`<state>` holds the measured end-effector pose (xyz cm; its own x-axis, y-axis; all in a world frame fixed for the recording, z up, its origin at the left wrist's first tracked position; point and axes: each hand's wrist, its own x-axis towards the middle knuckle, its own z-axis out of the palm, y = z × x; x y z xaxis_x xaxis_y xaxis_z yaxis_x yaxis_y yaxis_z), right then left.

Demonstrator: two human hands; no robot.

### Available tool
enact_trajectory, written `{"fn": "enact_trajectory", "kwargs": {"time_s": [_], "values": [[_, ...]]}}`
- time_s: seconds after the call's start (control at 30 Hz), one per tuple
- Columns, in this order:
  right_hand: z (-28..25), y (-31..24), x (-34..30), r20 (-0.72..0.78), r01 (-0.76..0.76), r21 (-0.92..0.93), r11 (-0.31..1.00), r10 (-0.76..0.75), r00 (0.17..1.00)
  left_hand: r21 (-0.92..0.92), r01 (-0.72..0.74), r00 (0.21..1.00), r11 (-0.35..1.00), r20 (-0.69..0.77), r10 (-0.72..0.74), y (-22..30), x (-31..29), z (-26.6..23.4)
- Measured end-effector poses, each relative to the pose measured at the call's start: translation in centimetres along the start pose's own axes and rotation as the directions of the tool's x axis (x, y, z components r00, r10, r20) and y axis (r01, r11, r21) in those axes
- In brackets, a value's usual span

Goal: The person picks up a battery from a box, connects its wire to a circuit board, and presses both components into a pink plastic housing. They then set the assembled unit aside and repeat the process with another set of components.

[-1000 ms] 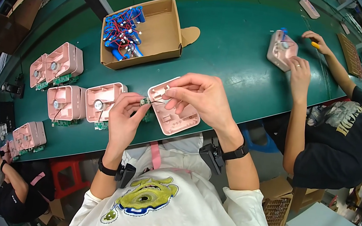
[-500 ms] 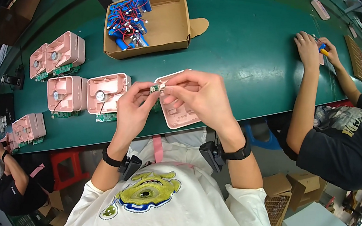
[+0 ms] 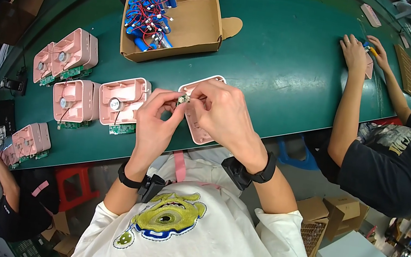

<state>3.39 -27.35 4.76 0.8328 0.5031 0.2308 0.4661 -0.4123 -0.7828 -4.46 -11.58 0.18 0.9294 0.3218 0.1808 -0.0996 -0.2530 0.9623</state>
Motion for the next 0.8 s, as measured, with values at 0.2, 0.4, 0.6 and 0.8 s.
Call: {"fn": "enact_trajectory", "kwargs": {"time_s": [0.2,0.4,0.6,0.8], "values": [[-0.16,-0.17,-0.05,0.047,-0.094,0.036,0.995,0.092,0.995,0.003,-0.031,1.000,1.000,0.001,0.031,-0.10,-0.12,-0.03],[-0.10,-0.36,0.11,0.080,-0.151,0.054,0.987,0.146,0.986,0.004,-0.082,0.996,0.997,-0.018,0.082,-0.30,-0.39,0.08],[-0.27,-0.39,0.11,0.122,-0.249,0.083,0.965,0.238,0.964,-0.006,-0.090,0.996,0.996,-0.020,0.090,0.00,-0.60,0.25],[-0.10,-0.45,0.43,0.123,-0.297,0.039,0.954,0.291,0.949,0.007,-0.121,0.992,0.993,-0.032,0.121,0.14,-0.29,0.39]]}}
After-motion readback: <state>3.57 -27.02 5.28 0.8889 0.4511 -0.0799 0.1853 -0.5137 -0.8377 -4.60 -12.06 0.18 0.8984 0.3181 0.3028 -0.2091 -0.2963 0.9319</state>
